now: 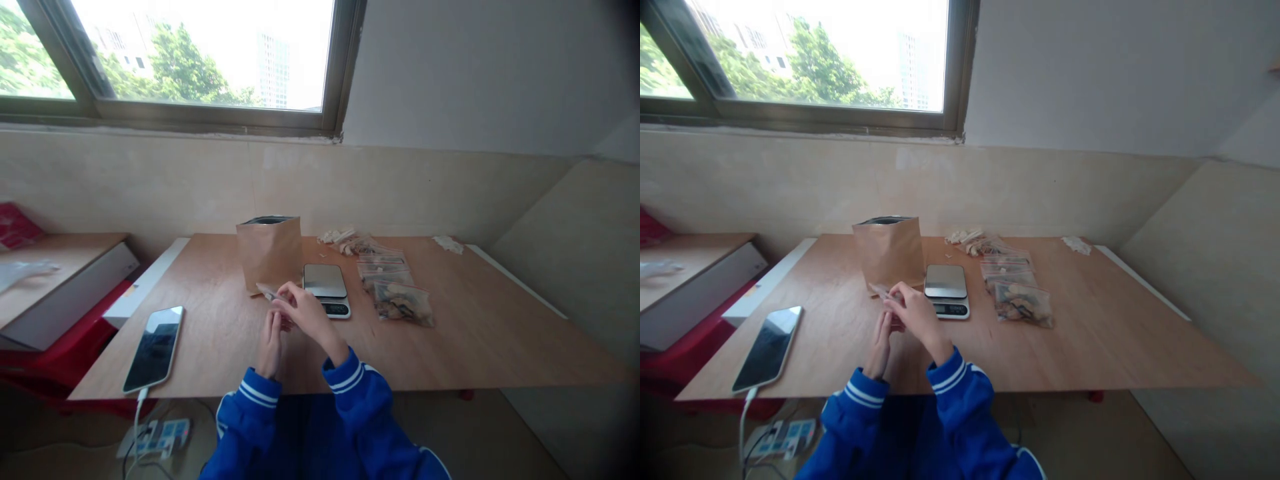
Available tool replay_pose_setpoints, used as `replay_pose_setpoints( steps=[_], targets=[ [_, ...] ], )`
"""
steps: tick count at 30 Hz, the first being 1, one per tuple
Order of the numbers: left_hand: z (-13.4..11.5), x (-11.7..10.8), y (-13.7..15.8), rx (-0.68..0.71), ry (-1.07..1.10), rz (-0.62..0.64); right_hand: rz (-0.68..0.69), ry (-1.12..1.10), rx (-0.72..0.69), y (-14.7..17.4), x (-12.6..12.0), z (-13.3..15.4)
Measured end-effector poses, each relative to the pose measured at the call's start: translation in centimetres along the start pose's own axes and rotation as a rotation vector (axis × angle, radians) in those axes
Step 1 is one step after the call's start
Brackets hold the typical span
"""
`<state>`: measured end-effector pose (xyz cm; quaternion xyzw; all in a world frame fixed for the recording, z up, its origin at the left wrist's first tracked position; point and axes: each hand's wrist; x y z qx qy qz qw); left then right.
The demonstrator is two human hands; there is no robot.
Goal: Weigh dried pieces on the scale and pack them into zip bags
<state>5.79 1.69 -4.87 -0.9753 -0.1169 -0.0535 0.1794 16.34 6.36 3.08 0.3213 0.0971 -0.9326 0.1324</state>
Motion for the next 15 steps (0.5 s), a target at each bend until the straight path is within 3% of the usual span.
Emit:
replay_pose_setpoints(
  steps=[3, 8, 15],
  targets=[
    [0.8, -0.9, -0.8, -0.104, 0.055, -0.07, 0.096, -0.146, 0.004, -0.5, 1.8, -1.2],
    [1.1, -1.6, -1.1, -0.203, 0.149, -0.1, 0.14, -0.254, 0.034, -0.3, 3.1, -3.0],
    [1.5, -1.7, -1.2, -0.159, 0.101, -0.034, 0.173, -0.385, 0.129, -0.1, 2.8, -3.4]
  ],
)
Point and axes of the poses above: each hand's wrist, its own y-axis away from the middle knuckle, its own x-axis out of the palm, z = x × y, and after that the axes turned 12 degrees about x, right-handed
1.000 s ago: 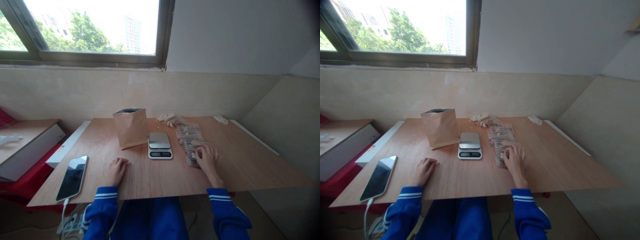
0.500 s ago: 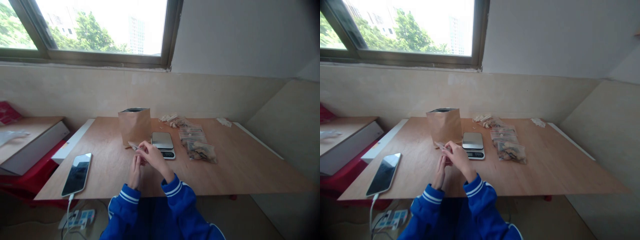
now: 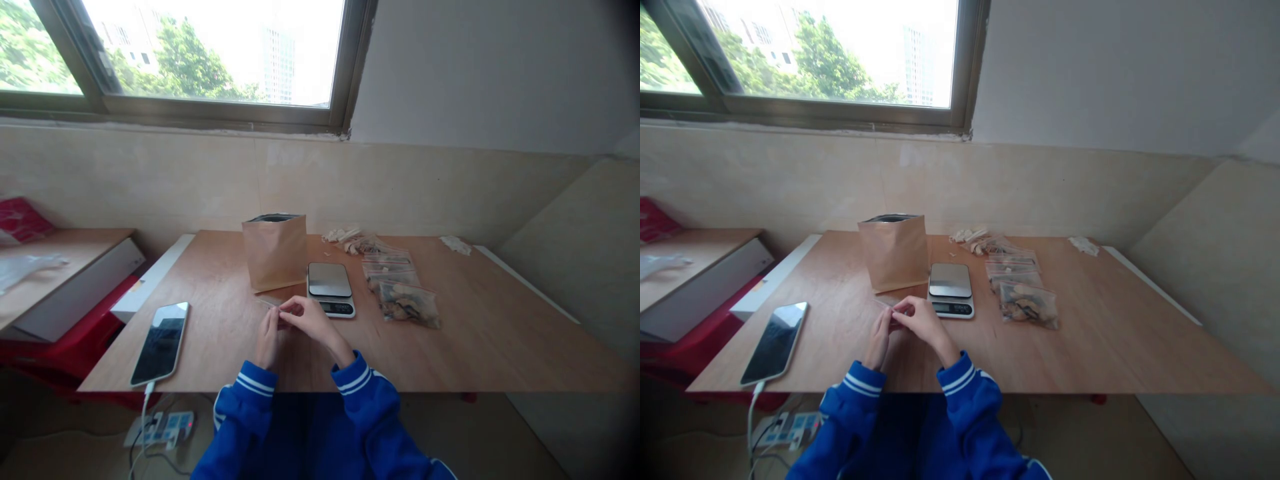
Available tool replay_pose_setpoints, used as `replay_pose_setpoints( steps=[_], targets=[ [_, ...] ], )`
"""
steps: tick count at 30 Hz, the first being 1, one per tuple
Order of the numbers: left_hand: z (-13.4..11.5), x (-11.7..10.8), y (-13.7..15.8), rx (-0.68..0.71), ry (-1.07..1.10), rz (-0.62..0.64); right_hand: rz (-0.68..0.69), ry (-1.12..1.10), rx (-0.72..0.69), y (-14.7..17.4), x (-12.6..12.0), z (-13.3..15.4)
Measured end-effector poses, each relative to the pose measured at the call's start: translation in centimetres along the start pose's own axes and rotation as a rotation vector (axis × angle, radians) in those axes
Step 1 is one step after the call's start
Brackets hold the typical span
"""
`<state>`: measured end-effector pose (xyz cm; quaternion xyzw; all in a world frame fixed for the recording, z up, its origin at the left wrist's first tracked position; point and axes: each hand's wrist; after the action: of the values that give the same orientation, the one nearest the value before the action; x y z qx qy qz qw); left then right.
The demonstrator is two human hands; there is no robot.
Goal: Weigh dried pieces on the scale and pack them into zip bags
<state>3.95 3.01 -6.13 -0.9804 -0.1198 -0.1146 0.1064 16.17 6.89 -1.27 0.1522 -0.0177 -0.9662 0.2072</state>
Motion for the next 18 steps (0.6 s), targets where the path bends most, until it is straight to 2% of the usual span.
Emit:
replay_pose_setpoints(
  steps=[4, 9, 11, 14, 15, 16, 18],
  targets=[
    [-0.1, -0.2, -0.1, 0.102, -0.127, 0.077, -0.014, -0.016, 0.043, 0.3, -0.3, 0.7],
    [-1.2, 0.2, 0.1, 0.252, -0.315, 0.113, -0.031, 0.108, 0.009, 0.4, -0.7, 1.2],
    [-1.7, 0.2, 0.6, 0.269, -0.342, 0.129, -0.17, 0.192, -0.012, 0.0, -1.6, 1.2],
    [-2.0, -0.2, 1.3, 0.263, -0.373, 0.111, -0.532, 0.259, -0.004, -0.5, -4.0, 1.4],
    [-2.0, -0.5, 1.5, 0.261, -0.373, 0.09, -0.596, 0.237, 0.001, -0.5, -4.8, 1.7],
    [-1.8, -0.7, 1.6, 0.262, -0.353, 0.059, -0.607, 0.194, -0.003, -0.4, -5.5, 2.0],
    [-1.3, -0.8, 1.4, 0.272, -0.235, -0.043, -0.53, 0.088, -0.041, -0.1, -6.1, 2.9]
  ],
)
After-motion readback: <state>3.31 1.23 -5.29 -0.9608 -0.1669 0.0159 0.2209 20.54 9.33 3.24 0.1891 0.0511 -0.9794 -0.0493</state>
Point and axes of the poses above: each hand's wrist, its own y-axis away from the middle knuckle, its own x-axis out of the palm, z = x × y, and after that the axes turned 12 degrees about x, right-handed
